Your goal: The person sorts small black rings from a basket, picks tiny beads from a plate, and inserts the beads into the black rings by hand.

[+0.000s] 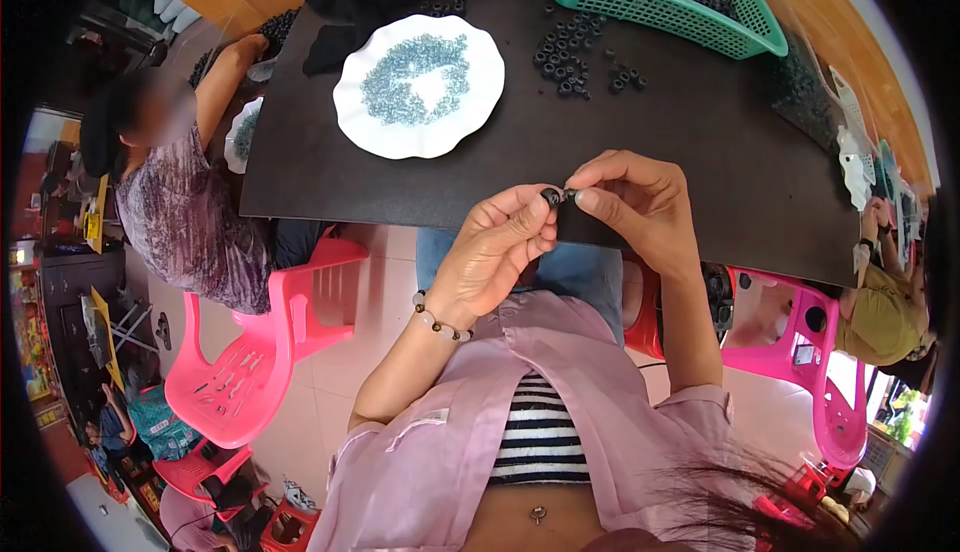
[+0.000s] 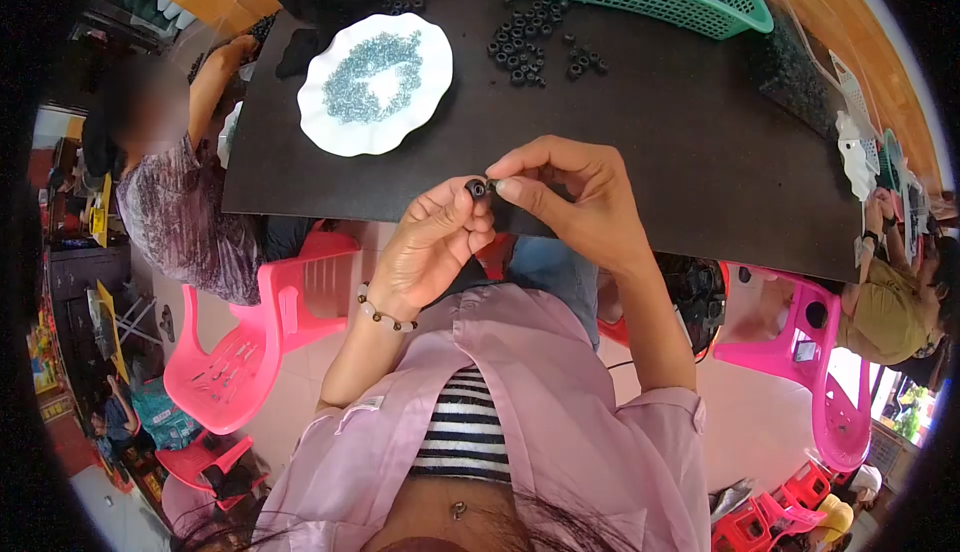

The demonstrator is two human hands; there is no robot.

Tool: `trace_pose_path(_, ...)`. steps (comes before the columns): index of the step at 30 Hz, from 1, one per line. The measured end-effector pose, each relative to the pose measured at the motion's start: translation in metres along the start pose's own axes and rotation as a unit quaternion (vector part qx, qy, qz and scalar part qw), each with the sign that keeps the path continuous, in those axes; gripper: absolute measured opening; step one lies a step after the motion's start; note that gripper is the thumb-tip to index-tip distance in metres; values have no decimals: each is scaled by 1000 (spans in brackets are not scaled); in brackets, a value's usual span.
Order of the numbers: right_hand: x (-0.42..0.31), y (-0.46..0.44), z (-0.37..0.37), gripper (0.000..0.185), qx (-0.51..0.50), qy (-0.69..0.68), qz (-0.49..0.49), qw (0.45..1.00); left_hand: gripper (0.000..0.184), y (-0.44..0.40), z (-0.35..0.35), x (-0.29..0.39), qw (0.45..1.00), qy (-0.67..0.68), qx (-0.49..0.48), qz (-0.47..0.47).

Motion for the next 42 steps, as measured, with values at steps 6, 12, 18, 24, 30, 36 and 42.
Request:
trace_pose_path(6, -1, -1, 3, 11, -6, 8, -14, 1000, 19, 1, -3, -1, 1000, 4, 3, 1)
trace_pose_path(12, 0, -2, 3, 11, -10, 45, -41, 998, 20, 1, -6, -2, 1000, -8, 3, 0)
trace_pose_path(18, 1, -2, 5, 12, -9, 98, -24, 995, 21, 1, -8, -1, 1000, -15, -3, 6)
trace_pose_path(24, 2, -1, 8, 12, -5, 107, -25, 994, 22, 1, -11, 0, 999, -45, 12, 17)
trace_pose_path(30, 3, -1, 10, 12, 2, 140, -24, 990, 23, 2, -12, 2, 995, -90, 31, 31)
trace_pose_path(36, -4, -9, 6, 26, -97, 27, 76, 992, 20, 4, -7, 15, 987, -160, -13, 24)
trace_pose_path(42, 2, -20, 9, 34, -183, 10, -6, 983, 19, 4, -10, 17, 994, -104, -28, -6)
Point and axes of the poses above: each hand's wrist, its own y-axis away from the middle knuckle, its own z-axis out of the palm, x = y × z, the point moved 2 cm from there along -y, towards the middle knuckle, and after that the axes turned 8 degrees about -x, right-handed, at the moved point
